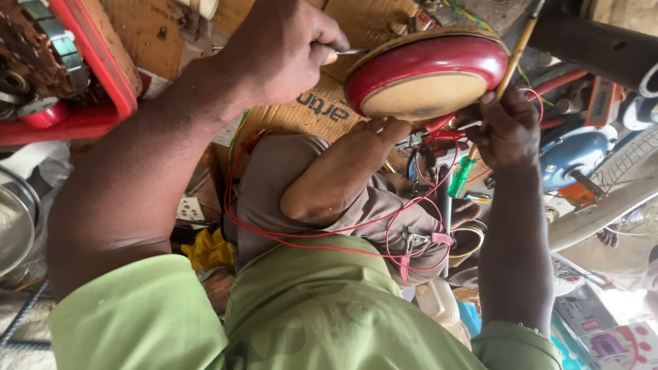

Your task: The person disassembles and strikes a ceiling fan motor housing with a hammer and screwdriver, then threads a wire through the center shaft.

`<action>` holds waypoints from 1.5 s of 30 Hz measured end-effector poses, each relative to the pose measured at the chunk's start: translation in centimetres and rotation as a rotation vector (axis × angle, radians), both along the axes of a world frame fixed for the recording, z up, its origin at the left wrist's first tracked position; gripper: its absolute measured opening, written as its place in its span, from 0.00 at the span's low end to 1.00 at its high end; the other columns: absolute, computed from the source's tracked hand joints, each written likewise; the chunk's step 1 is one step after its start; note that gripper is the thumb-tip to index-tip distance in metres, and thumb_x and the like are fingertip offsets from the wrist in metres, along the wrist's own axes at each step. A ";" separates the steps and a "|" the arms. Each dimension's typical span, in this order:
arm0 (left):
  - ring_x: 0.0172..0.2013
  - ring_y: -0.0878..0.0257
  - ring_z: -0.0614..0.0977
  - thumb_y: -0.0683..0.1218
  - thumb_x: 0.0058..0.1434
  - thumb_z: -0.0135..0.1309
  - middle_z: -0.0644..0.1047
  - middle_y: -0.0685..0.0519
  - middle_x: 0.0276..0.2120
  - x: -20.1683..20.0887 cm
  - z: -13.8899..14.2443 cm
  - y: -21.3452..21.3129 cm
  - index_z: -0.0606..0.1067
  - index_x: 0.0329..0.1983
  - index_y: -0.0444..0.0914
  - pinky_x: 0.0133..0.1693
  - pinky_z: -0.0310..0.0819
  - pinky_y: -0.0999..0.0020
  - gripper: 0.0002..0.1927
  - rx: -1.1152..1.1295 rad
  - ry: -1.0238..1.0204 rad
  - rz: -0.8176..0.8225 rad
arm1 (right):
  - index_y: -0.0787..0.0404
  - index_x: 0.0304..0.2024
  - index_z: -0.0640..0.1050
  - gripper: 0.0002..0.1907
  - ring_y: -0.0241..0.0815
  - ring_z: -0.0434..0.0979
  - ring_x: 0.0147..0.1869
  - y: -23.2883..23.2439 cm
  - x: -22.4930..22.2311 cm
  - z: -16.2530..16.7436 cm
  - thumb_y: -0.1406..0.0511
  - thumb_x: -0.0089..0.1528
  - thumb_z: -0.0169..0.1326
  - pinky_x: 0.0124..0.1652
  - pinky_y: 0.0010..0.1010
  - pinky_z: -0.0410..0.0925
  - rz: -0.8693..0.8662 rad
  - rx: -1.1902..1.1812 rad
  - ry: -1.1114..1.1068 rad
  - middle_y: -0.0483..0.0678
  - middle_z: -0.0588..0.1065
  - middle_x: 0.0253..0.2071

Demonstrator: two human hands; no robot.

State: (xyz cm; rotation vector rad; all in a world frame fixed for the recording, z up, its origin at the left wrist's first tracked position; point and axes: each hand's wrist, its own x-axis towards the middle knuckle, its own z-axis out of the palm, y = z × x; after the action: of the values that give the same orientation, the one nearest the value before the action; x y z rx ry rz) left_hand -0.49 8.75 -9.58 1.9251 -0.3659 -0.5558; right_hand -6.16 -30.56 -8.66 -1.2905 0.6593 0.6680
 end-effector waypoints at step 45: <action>0.35 0.53 0.84 0.39 0.50 0.61 0.84 0.48 0.36 4.2 4.2 -0.2 0.86 0.39 0.47 0.42 0.79 0.59 0.15 0.419 0.208 -0.168 | 0.56 0.48 0.77 0.07 0.31 0.75 0.27 7.9 3.4 6.0 0.69 0.68 0.54 0.20 0.18 0.61 0.107 -0.045 0.048 0.42 0.76 0.33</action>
State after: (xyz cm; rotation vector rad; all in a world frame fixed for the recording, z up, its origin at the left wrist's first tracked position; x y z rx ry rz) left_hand 3.75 8.60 -5.43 2.2203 -0.2940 -0.9981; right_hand -2.80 -22.67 -2.69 -1.3618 0.6512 0.7777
